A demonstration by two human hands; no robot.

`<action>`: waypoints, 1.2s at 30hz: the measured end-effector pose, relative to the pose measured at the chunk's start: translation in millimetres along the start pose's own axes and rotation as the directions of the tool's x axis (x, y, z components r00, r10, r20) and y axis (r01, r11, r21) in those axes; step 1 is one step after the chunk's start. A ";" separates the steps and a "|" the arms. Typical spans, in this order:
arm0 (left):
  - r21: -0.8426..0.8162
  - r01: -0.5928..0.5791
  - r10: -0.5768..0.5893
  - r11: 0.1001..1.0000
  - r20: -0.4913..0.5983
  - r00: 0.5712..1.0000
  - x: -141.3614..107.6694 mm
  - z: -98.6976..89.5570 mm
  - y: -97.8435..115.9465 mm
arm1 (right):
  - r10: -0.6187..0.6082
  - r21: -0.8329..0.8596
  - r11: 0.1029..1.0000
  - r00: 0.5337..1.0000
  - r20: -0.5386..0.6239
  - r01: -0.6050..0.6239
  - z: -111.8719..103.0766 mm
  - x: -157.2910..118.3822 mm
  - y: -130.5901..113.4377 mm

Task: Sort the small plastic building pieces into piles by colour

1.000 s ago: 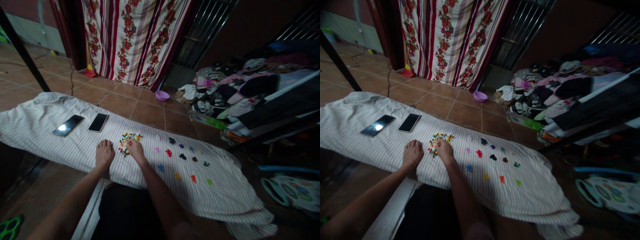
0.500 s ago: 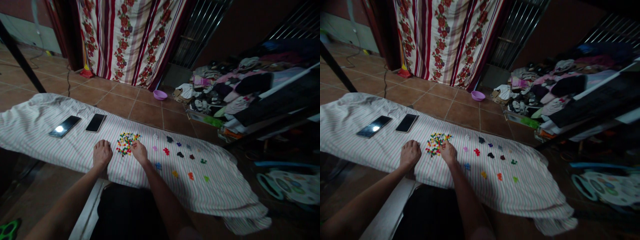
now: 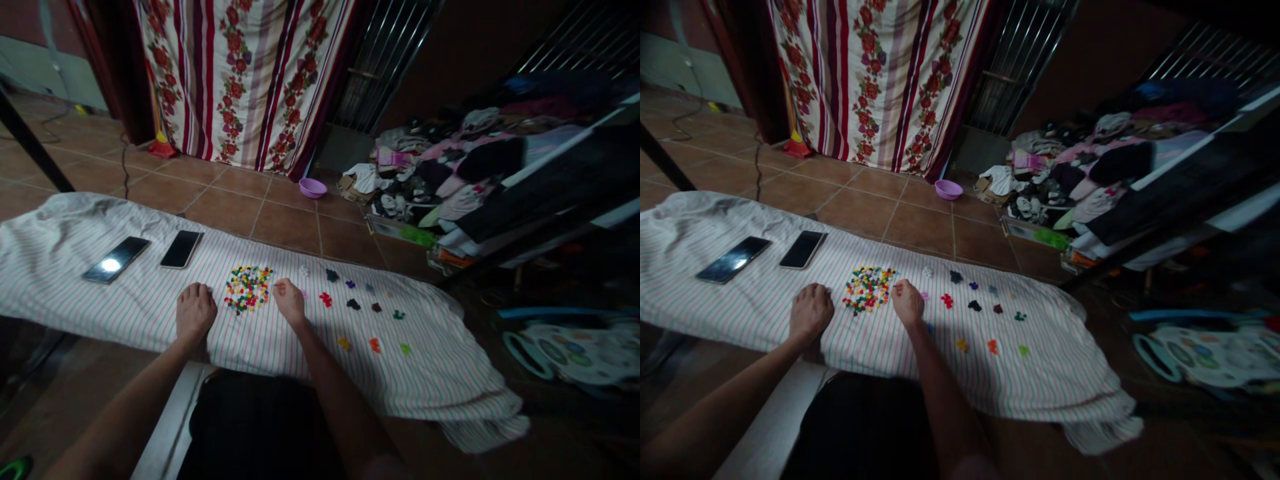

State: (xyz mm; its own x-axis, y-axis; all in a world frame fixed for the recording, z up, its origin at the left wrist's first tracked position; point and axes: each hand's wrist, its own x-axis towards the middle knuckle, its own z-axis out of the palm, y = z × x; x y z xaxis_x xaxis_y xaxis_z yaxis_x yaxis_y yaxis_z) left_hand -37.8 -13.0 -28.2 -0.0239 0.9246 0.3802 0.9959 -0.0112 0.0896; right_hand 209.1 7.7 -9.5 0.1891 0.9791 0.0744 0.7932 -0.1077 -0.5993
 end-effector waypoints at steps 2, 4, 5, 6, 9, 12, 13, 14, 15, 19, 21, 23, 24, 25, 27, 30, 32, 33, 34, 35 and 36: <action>0.004 0.001 -0.001 1.000 0.005 1.000 -0.2 -1.6 0.7 | 0.012 0.003 1.000 0.999 -0.031 -0.012 -7.7 1.0 7.4; 0.009 0.004 -0.004 1.000 0.007 1.000 -0.1 -2.9 1.4 | 0.024 0.008 1.000 0.998 -0.058 -0.024 -16.1 1.7 16.0; 0.012 0.006 -0.006 1.000 0.006 1.000 0.0 -3.3 1.8 | 0.030 0.009 1.000 0.997 -0.074 -0.030 -20.4 2.1 20.8; 0.014 0.007 -0.007 1.000 0.006 1.000 0.1 -3.5 2.1 | 0.035 0.008 0.999 0.995 -0.091 -0.035 -24.7 2.7 26.0; 0.016 0.000 0.000 1.000 0.010 1.000 0.5 -3.5 2.8 | 0.063 -0.003 0.998 0.987 -0.150 -0.064 -37.3 6.4 43.6; 0.017 -0.002 0.001 1.000 0.016 1.000 0.6 -3.9 3.0 | 0.115 -0.015 0.993 0.970 -0.213 -0.121 -49.6 14.1 64.2; 0.014 0.000 -0.001 1.000 0.017 1.000 0.5 -4.2 3.1 | 0.134 -0.020 0.990 0.962 -0.237 -0.142 -53.7 17.3 71.6; 0.010 0.003 -0.003 1.000 0.016 1.000 0.5 -4.4 3.1 | 0.148 -0.026 0.987 0.954 -0.260 -0.161 -57.8 20.8 79.0; 0.006 0.004 -0.004 1.000 0.016 1.000 0.5 -4.5 3.2 | 0.163 -0.033 0.983 0.945 -0.282 -0.180 -61.9 24.5 86.3; 0.003 0.013 -0.013 1.000 0.016 1.000 0.6 -4.2 3.3 | 0.218 -0.067 0.966 0.922 -0.319 -0.251 -77.6 38.7 110.2; 0.006 0.016 -0.016 1.000 0.020 1.000 0.5 -3.7 3.1 | 0.265 -0.075 0.950 0.910 -0.319 -0.303 -83.9 44.7 117.6; 0.011 0.015 -0.015 1.000 0.021 1.000 0.4 -3.6 2.9 | 0.298 -0.076 0.938 0.898 -0.324 -0.339 -88.3 49.8 122.3; 0.014 0.011 -0.012 1.000 0.021 1.000 0.4 -3.7 2.9 | 0.304 -0.077 0.935 0.893 -0.331 -0.346 -89.8 52.1 123.9; 0.019 0.008 -0.008 1.000 0.021 1.000 0.3 -3.9 3.0 | 0.300 -0.079 0.935 0.891 -0.342 -0.345 -90.8 54.2 125.2; 0.026 0.004 -0.005 1.000 0.022 1.000 0.3 -4.5 3.4 | 0.277 -0.091 0.940 0.890 -0.362 -0.330 -91.7 58.7 127.1; 0.028 0.004 -0.005 1.000 0.022 1.000 0.6 -5.2 3.9 | 0.251 -0.125 0.941 0.896 -0.365 -0.314 -91.1 66.1 129.1; 0.025 0.005 -0.005 1.000 0.022 1.000 0.8 -5.0 4.0 | 0.244 -0.155 0.937 0.904 -0.352 -0.313 -90.0 71.3 130.3; 0.022 0.006 -0.006 1.000 0.022 1.000 0.9 -4.8 3.8 | 0.241 -0.172 0.934 0.907 -0.344 -0.314 -89.3 73.7 131.0; 0.019 0.006 -0.007 1.000 0.020 1.000 0.9 -4.4 3.6 | 0.240 -0.188 0.930 0.911 -0.335 -0.314 -88.5 75.8 131.7; 0.016 0.006 -0.007 1.000 0.019 1.000 0.7 -4.0 3.2 | 0.237 -0.205 0.928 0.916 -0.323 -0.312 -87.5 77.5 132.5; 0.012 0.006 -0.006 1.000 0.016 1.000 0.6 -3.6 2.9 | 0.233 -0.221 0.925 0.922 -0.309 -0.308 -86.5 78.8 133.4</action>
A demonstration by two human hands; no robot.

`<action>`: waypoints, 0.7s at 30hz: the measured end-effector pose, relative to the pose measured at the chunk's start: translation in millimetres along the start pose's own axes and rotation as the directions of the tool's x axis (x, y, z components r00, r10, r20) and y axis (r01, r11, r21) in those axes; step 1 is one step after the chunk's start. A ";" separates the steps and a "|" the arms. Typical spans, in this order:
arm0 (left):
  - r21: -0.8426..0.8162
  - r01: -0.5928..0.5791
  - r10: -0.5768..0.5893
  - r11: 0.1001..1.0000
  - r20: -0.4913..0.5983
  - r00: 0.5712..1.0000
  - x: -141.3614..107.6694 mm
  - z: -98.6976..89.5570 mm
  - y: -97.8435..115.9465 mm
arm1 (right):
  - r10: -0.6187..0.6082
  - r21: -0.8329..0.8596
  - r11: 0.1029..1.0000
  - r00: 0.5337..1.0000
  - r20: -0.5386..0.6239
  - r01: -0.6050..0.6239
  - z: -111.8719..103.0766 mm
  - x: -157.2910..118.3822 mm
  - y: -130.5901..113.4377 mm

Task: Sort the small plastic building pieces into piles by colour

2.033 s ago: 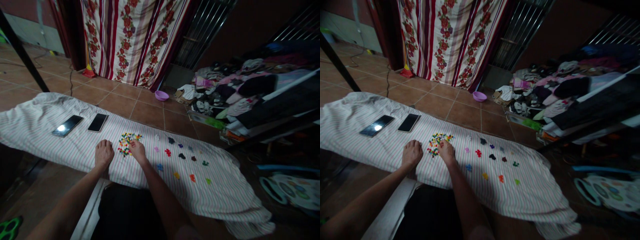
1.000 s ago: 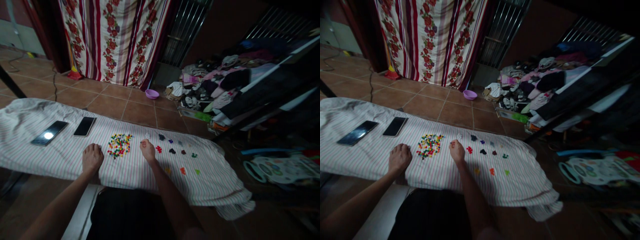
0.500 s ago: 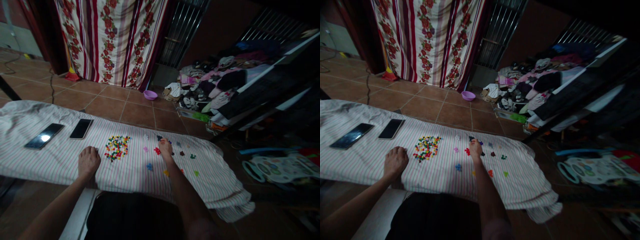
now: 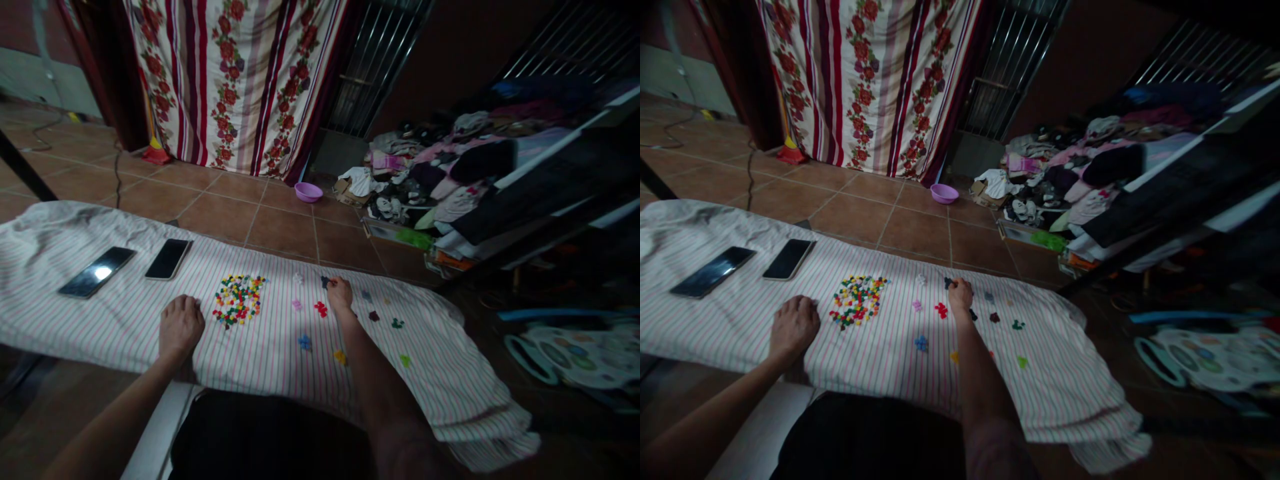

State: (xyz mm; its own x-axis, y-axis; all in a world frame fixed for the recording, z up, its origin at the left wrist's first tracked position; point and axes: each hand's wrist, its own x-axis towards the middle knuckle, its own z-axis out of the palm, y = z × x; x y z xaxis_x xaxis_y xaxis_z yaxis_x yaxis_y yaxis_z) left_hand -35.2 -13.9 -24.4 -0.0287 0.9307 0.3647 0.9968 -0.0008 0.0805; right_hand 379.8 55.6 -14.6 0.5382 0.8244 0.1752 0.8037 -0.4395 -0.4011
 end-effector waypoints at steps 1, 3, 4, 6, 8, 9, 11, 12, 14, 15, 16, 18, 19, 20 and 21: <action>-0.002 -0.001 0.001 1.000 -0.003 1.000 -0.2 0.4 -0.3 | -0.009 -0.013 1.000 1.000 0.013 0.009 1.6 0.6 0.3; -0.003 -0.002 0.002 1.000 -0.006 1.000 -0.5 0.9 -0.7 | -0.021 -0.032 0.999 0.999 0.032 0.022 4.8 0.5 1.0; -0.003 -0.002 0.002 1.000 -0.004 1.000 -0.6 1.0 -0.8 | -0.025 -0.035 0.999 0.999 0.034 0.026 6.3 -0.1 1.5; -0.005 -0.002 0.002 1.000 0.002 1.000 -0.4 0.8 -0.7 | -0.025 -0.031 0.999 0.999 0.029 0.026 8.8 -1.7 2.3; -0.014 0.000 0.001 1.000 0.010 1.000 -0.1 0.3 -0.4 | -0.027 -0.015 1.000 0.999 0.019 0.027 10.3 -3.2 3.0; -0.022 0.000 0.000 1.000 0.012 1.000 0.1 0.0 -0.2 | -0.026 -0.007 1.000 1.000 0.008 0.026 10.6 -3.6 3.3; -0.040 0.001 -0.001 0.999 0.012 1.000 0.5 -0.4 0.0 | -0.030 0.003 1.000 0.999 -0.029 0.031 10.6 -3.3 4.1; -0.048 0.002 -0.001 0.999 0.011 1.000 0.6 -0.4 0.0 | -0.044 0.004 0.999 0.998 -0.051 0.044 10.6 -2.4 4.6; -0.053 0.003 -0.002 0.999 0.008 1.000 0.6 -0.2 0.1 | -0.100 0.004 0.995 0.992 -0.075 0.101 11.0 0.4 5.3; -0.051 0.005 -0.004 0.999 0.007 1.000 0.5 0.0 0.2 | -0.135 0.008 0.991 0.988 -0.075 0.136 11.7 2.3 5.5; -0.046 0.005 -0.005 0.999 0.006 1.000 0.3 0.2 0.2 | -0.169 0.016 0.985 0.984 -0.065 0.170 12.9 4.4 5.6; -0.029 0.001 -0.001 1.000 0.005 1.000 -0.2 0.4 0.4 | -0.225 0.038 0.973 0.974 -0.032 0.226 16.7 8.7 5.5; -0.019 -0.002 0.002 1.000 0.003 1.000 -0.4 0.4 0.4 | -0.245 0.047 0.968 0.969 -0.016 0.246 19.1 10.7 5.3; -0.009 -0.006 0.006 1.000 0.002 1.000 -0.6 0.3 0.5 | -0.261 0.052 0.964 0.965 -0.001 0.261 21.7 12.5 5.1; -0.002 -0.009 0.009 1.000 0.001 1.000 -0.7 0.1 0.6 | -0.273 0.054 0.961 0.962 0.009 0.272 24.3 14.1 4.9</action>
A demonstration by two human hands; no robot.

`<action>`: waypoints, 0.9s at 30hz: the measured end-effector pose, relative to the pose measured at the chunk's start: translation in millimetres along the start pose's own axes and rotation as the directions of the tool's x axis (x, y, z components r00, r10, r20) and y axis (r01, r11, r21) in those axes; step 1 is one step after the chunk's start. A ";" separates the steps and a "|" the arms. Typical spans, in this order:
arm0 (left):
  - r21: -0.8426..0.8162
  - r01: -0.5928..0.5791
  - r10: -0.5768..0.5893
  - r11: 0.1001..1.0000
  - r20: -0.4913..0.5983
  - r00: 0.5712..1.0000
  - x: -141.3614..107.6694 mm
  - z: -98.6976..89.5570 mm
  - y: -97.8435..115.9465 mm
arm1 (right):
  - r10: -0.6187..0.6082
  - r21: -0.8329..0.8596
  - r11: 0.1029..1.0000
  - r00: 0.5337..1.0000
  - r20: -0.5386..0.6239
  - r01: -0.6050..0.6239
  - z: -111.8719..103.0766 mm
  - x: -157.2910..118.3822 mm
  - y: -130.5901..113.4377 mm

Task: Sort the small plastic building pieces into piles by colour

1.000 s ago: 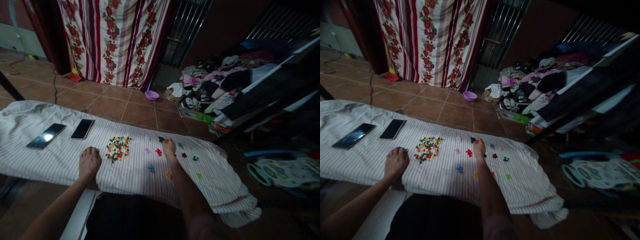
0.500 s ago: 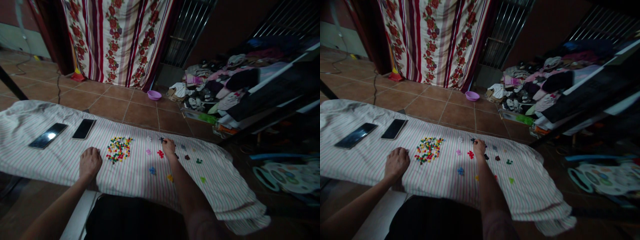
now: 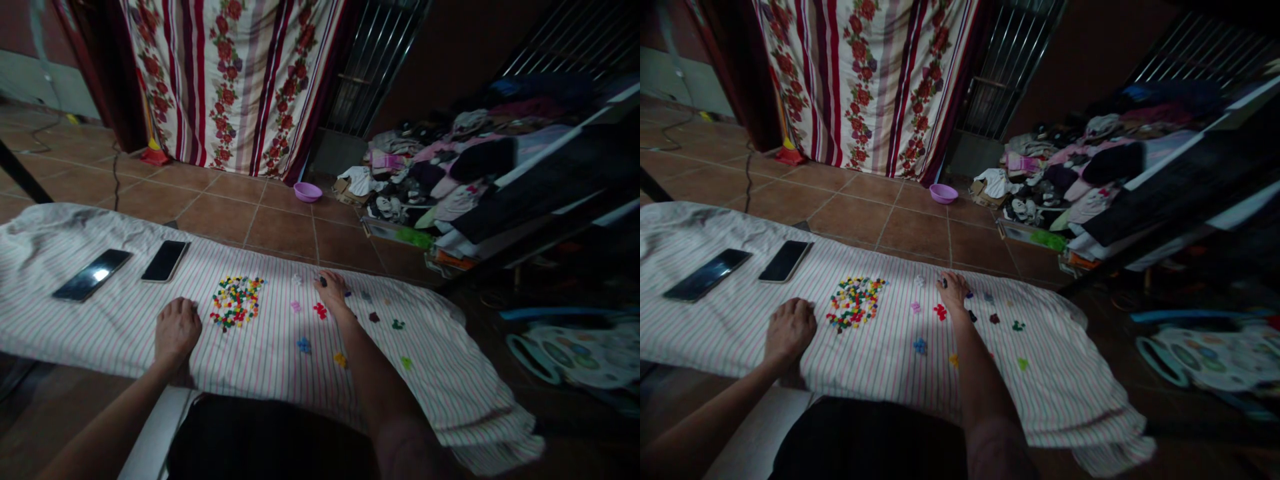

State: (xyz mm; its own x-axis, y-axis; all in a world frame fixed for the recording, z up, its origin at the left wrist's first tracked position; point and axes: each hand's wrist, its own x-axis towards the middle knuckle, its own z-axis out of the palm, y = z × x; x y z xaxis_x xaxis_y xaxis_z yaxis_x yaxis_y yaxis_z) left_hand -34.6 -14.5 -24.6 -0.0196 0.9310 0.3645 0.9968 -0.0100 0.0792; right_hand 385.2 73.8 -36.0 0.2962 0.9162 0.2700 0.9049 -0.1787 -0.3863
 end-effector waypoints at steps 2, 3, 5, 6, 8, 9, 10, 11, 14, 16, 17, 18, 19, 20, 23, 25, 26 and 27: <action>0.009 0.000 0.000 1.000 0.003 1.000 0.2 -0.6 0.4 | -0.014 -0.001 1.000 1.000 0.014 0.015 4.9 2.4 0.5; 0.010 0.001 -0.001 1.000 0.007 1.000 0.4 -1.0 0.7 | -0.021 -0.002 1.000 1.000 0.023 0.021 7.0 3.2 0.6; 0.012 0.004 -0.004 1.000 0.015 1.000 1.1 -1.8 1.3 | -0.034 0.000 0.999 0.999 0.036 0.034 10.6 3.7 0.6; 0.012 0.007 -0.007 1.000 0.018 1.000 1.4 -2.2 1.6 | -0.035 0.000 0.999 0.999 0.036 0.035 12.0 3.4 0.5; 0.014 0.011 -0.011 1.000 0.021 1.000 1.6 -2.6 2.0 | -0.025 0.001 1.000 1.000 0.019 0.025 14.3 1.8 -0.2; 0.014 0.010 -0.010 1.000 0.021 1.000 1.6 -2.7 2.0 | -0.021 0.004 1.000 1.000 0.008 0.021 15.1 0.6 -0.7; 0.015 0.009 -0.009 1.000 0.021 1.000 1.4 -2.7 2.0 | -0.023 0.010 1.000 1.000 -0.002 0.023 15.6 -0.8 -1.1; 0.015 0.009 -0.009 1.000 0.019 1.000 1.1 -2.7 1.9 | -0.028 0.017 0.999 1.000 -0.012 0.029 15.9 -2.2 -1.5; 0.014 0.005 -0.005 1.000 0.011 1.000 0.5 -2.8 2.0 | -0.043 0.044 0.998 0.998 -0.040 0.045 15.4 -6.0 -2.4; 0.013 0.009 -0.009 1.000 0.007 1.000 0.7 -3.2 2.5 | -0.049 0.062 0.997 0.998 -0.048 0.052 14.0 -7.6 -3.1; 0.012 0.011 -0.011 1.000 0.007 1.000 0.9 -3.5 2.8 | -0.053 0.071 0.996 0.998 -0.044 0.056 13.1 -8.1 -3.6; 0.012 0.013 -0.013 1.000 0.006 1.000 1.1 -3.7 3.2 | -0.057 0.080 0.995 0.998 -0.036 0.060 12.2 -8.5 -4.1; 0.011 0.015 -0.015 1.000 0.006 1.000 1.4 -3.8 3.4 | -0.059 0.087 0.994 0.998 -0.027 0.061 11.1 -8.7 -4.7; 0.011 0.016 -0.016 1.000 0.006 1.000 1.6 -3.8 3.5 | -0.058 0.094 0.994 0.998 -0.016 0.060 9.8 -8.7 -5.2; 0.011 0.013 -0.013 1.000 0.007 1.000 1.7 -2.9 3.1 | -0.056 0.131 0.990 0.998 0.012 0.054 5.1 -8.5 -5.6; 0.014 0.016 -0.016 1.000 0.008 1.000 1.5 -2.1 2.5 | -0.064 0.173 0.983 0.998 0.021 0.059 1.5 -8.3 -4.3; 0.015 0.016 -0.016 1.000 0.009 1.000 1.4 -1.8 2.3 | -0.066 0.190 0.980 0.998 0.024 0.060 -0.3 -8.3 -3.3; 0.016 0.015 -0.016 1.000 0.010 1.000 1.4 -1.7 2.2 | -0.064 0.198 0.978 0.998 0.024 0.057 -1.9 -8.4 -2.1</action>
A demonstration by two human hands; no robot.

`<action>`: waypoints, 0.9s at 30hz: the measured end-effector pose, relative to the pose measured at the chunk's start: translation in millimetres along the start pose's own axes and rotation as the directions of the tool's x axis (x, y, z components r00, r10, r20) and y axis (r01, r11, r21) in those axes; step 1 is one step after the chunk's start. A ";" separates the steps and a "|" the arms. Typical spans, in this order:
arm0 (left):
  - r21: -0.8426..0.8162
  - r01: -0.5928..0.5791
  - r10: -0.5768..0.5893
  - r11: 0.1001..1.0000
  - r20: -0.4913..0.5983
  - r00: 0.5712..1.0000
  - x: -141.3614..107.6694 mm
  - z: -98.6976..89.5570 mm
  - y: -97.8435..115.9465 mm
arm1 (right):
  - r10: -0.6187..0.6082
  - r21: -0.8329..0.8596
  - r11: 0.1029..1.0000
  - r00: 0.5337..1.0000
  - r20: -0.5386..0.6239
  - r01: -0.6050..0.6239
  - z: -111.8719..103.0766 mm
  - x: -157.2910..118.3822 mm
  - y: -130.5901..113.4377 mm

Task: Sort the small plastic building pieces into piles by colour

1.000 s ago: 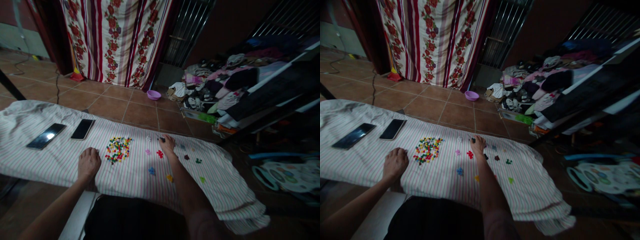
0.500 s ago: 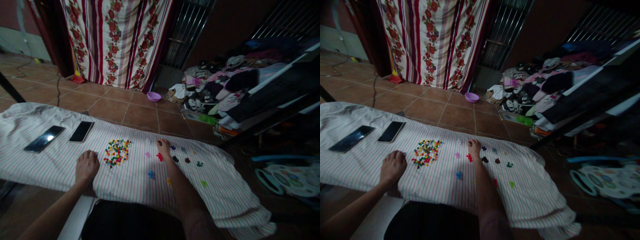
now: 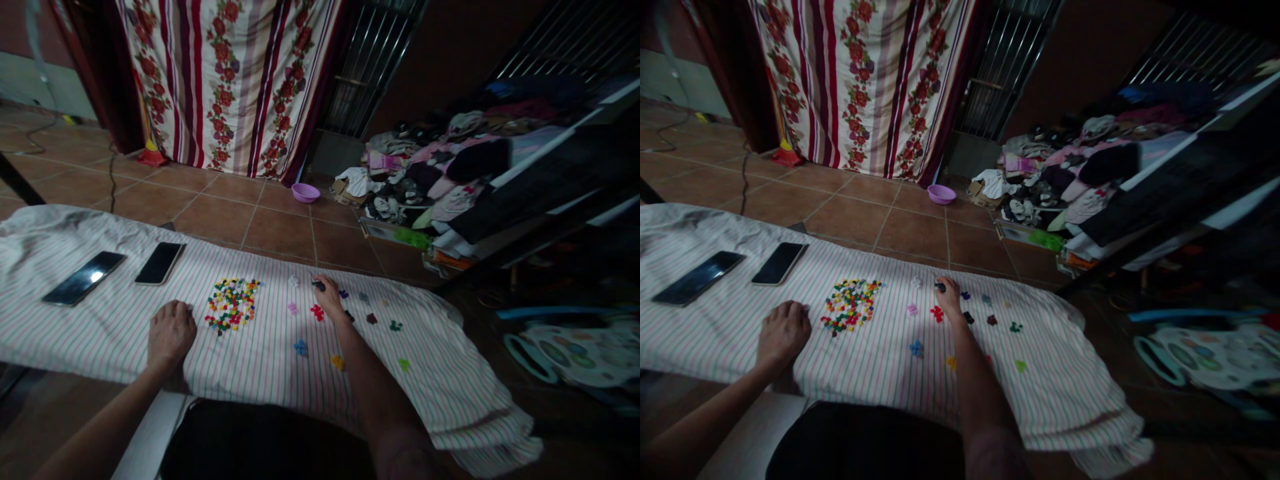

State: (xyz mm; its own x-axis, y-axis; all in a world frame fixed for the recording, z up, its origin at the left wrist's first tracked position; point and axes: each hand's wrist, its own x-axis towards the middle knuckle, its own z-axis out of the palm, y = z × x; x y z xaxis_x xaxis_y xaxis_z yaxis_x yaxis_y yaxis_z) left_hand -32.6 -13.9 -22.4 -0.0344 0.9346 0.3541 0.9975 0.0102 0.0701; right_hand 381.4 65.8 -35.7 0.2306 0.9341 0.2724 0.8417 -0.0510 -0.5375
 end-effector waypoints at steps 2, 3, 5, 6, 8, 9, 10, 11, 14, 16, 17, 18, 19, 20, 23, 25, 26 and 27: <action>-0.001 -0.001 0.001 1.000 0.000 1.000 0.0 -0.1 0.0 | 0.008 -0.010 1.000 1.000 -0.001 -0.008 -3.1 -1.0 2.1; -0.003 -0.003 0.003 1.000 0.000 1.000 0.1 -0.3 0.1 | 0.011 -0.026 1.000 1.000 -0.001 -0.011 -4.4 -1.9 3.2; -0.008 0.000 0.000 1.000 0.000 1.000 0.3 -0.8 0.3 | 0.005 -0.066 0.998 1.000 0.005 -0.005 -6.4 -3.9 5.5; -0.011 0.003 -0.003 1.000 0.002 1.000 0.3 -1.1 0.4 | 0.006 -0.087 0.996 1.000 0.012 -0.005 -7.2 -5.0 6.6; -0.015 0.007 -0.007 1.000 0.009 1.000 0.4 -1.7 0.5 | 0.029 -0.126 0.992 0.999 0.028 -0.026 -8.6 -6.6 8.5; -0.016 0.007 -0.006 1.000 0.013 1.000 0.4 -2.0 0.6 | 0.048 -0.140 0.989 0.998 0.037 -0.043 -9.1 -6.9 9.3; -0.015 0.006 -0.006 1.000 0.017 1.000 0.3 -2.2 0.6 | 0.071 -0.148 0.987 0.997 0.044 -0.064 -9.3 -6.8 9.8; -0.013 0.005 -0.005 1.000 0.021 1.000 0.2 -2.4 0.6 | 0.094 -0.150 0.985 0.994 0.047 -0.086 -9.2 -6.4 10.2; -0.008 0.008 -0.008 1.000 0.027 1.000 0.0 -2.3 0.5 | 0.161 -0.134 0.979 0.986 0.044 -0.154 -7.6 -4.0 10.2; -0.009 0.009 -0.009 1.000 0.022 1.000 -0.1 -1.9 0.4 | 0.192 -0.122 0.975 0.980 0.042 -0.186 -6.4 -2.9 9.9; -0.009 0.007 -0.007 1.000 0.017 1.000 -0.1 -1.7 0.3 | 0.193 -0.123 0.975 0.980 0.042 -0.187 -6.1 -2.6 9.7; -0.008 0.006 -0.006 1.000 0.012 1.000 -0.1 -1.5 0.2 | 0.183 -0.134 0.975 0.982 0.043 -0.176 -6.2 -2.7 9.5; -0.007 0.006 -0.006 1.000 0.010 1.000 -0.1 -1.4 0.2 | 0.163 -0.152 0.976 0.986 0.044 -0.155 -6.5 -3.0 9.2; -0.007 0.006 -0.006 1.000 0.010 1.000 -0.1 -1.3 0.1 | 0.137 -0.174 0.976 0.990 0.047 -0.127 -7.1 -3.4 8.8; -0.013 0.003 -0.002 1.000 0.016 1.000 -0.2 -1.2 -0.2 | 0.058 -0.227 0.973 0.996 0.074 -0.040 -9.3 -4.4 6.3; -0.013 -0.002 0.003 1.000 0.015 1.000 -0.4 -0.8 -0.6 | 0.031 -0.234 0.972 0.994 0.100 -0.006 -9.9 -4.0 3.3; -0.012 -0.006 0.006 1.000 0.011 1.000 -0.5 -0.4 -0.8 | 0.022 -0.234 0.972 0.993 0.116 0.006 -9.8 -3.4 1.6; -0.010 -0.008 0.008 1.000 0.007 1.000 -0.6 0.1 -1.1 | 0.014 -0.231 0.973 0.991 0.131 0.016 -9.6 -2.5 -0.1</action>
State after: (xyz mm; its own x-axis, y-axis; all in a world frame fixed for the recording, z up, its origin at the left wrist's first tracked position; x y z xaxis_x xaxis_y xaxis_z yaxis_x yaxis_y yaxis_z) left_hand -33.6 -14.4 -22.8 -0.0263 0.9371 0.3480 0.9971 -0.0005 0.0766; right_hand 385.4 60.0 -28.7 0.1766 0.9716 0.1574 0.9355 -0.1159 -0.3338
